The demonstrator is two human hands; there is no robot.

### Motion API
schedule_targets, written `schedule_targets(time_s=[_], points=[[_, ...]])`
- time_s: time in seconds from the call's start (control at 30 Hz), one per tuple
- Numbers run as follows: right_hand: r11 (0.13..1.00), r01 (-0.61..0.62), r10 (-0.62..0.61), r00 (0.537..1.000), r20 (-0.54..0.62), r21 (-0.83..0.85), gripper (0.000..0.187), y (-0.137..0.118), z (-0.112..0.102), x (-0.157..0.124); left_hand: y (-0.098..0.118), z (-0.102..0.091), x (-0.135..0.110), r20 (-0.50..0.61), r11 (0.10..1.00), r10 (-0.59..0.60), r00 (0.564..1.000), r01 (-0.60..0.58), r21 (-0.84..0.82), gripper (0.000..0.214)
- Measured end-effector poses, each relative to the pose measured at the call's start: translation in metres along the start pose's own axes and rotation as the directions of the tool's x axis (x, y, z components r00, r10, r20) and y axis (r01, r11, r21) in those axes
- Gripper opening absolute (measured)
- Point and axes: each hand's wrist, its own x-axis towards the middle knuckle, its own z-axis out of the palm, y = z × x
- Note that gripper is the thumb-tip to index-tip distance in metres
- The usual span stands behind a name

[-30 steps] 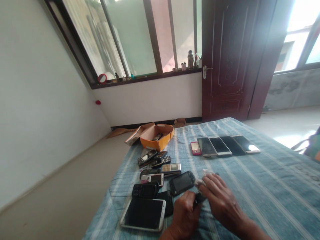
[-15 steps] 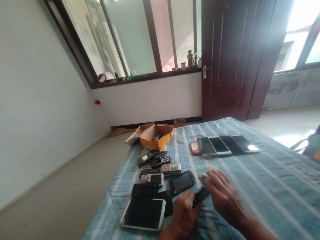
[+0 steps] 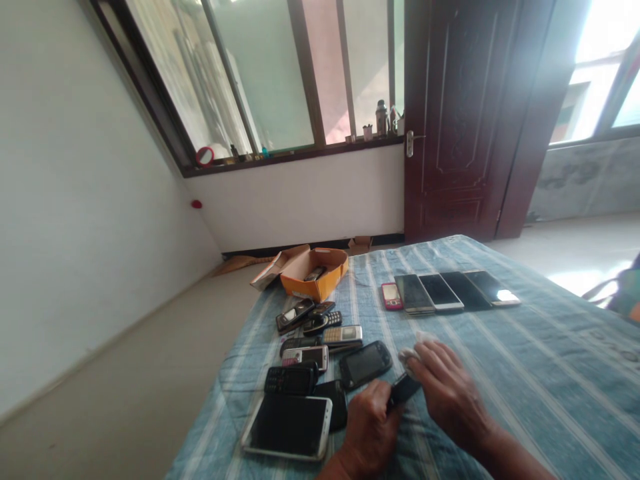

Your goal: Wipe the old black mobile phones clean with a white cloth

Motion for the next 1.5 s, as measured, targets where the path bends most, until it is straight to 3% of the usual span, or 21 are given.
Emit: schedule_targets(time_s=[0.2, 0.5, 0.77, 1.1, 1.37, 1.5], points=[[0.993, 0.089, -0.09, 0.996, 0.006, 0.075, 0.027, -0.021, -0.001, 0.003, -0.001, 0.003, 0.0, -0.059, 0.998, 0.026, 0.998, -0.029, -0.053, 0.01], [1.0, -0.011, 0.011, 1.0, 0.01, -0.006, 0.024, 0.006, -0.001, 0.0, 0.003, -0.003, 0.001, 0.029, 1.0, -0.031, 0.999, 0.031, 0.006, 0.008], [0.994, 0.08, -0.081, 0.997, 0.011, 0.07, 0.028, -0.018, 0.002, -0.002, -0.002, 0.003, 0.0, -0.061, 0.998, 0.04, 0.997, -0.042, -0.044, 0.01], [1.0, 0.01, -0.011, 0.999, 0.033, 0.03, 0.029, -0.003, -0.001, 0.0, -0.004, 0.005, -0.001, -0.039, 1.0, 0.015, 0.999, -0.016, -0.004, 0.013], [0.991, 0.11, -0.11, 0.994, -0.013, 0.072, 0.027, -0.027, -0.003, 0.004, -0.004, 0.007, -0.001, -0.098, 0.985, 0.08, 0.992, -0.094, -0.147, 0.022], [0.992, 0.099, -0.101, 0.995, 0.015, 0.078, 0.029, -0.026, -0.002, 0.002, -0.003, 0.006, -0.001, -0.087, 0.991, 0.065, 0.994, -0.074, -0.112, 0.016]])
